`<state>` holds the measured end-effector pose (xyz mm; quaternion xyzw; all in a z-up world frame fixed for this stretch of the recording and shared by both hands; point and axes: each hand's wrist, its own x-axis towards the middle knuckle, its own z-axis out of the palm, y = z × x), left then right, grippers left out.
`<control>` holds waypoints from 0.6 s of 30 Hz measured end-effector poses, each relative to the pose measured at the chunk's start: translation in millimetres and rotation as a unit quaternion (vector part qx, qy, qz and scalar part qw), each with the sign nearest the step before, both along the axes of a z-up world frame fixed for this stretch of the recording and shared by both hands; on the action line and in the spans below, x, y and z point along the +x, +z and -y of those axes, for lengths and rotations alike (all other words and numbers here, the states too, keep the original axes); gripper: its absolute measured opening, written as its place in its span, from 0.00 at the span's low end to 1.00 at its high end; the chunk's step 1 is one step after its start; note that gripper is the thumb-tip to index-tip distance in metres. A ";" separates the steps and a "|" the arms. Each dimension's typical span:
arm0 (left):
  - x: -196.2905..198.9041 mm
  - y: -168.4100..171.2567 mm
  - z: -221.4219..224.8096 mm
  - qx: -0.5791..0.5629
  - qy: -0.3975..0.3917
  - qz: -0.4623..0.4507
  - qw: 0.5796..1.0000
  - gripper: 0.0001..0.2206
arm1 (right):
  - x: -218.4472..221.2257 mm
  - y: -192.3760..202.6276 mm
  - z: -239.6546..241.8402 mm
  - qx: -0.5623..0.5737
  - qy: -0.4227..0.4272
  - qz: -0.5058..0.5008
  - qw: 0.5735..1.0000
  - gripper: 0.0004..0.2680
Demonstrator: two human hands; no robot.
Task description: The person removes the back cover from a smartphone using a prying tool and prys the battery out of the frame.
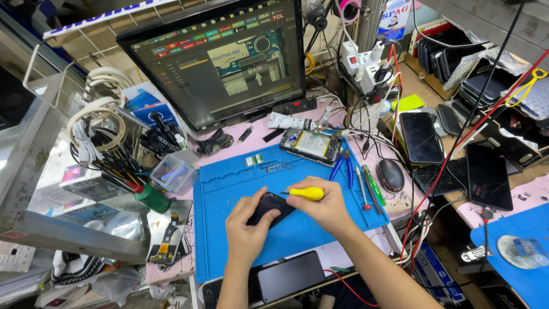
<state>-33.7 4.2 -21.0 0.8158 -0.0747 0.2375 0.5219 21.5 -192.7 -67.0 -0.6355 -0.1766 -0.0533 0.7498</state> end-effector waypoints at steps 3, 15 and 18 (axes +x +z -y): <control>0.5 -0.5 3.1 -0.007 0.009 0.028 1.000 0.24 | -9.7 21.2 -3.6 -0.027 -0.017 0.088 0.996 0.06; 5.3 -4.7 17.6 0.044 0.022 0.060 0.997 0.23 | -25.7 0.3 -8.5 0.000 -0.074 0.131 0.989 0.07; 5.9 -6.1 19.4 0.062 0.027 0.069 0.995 0.22 | -24.2 -5.8 -7.8 0.022 -0.073 0.116 0.990 0.08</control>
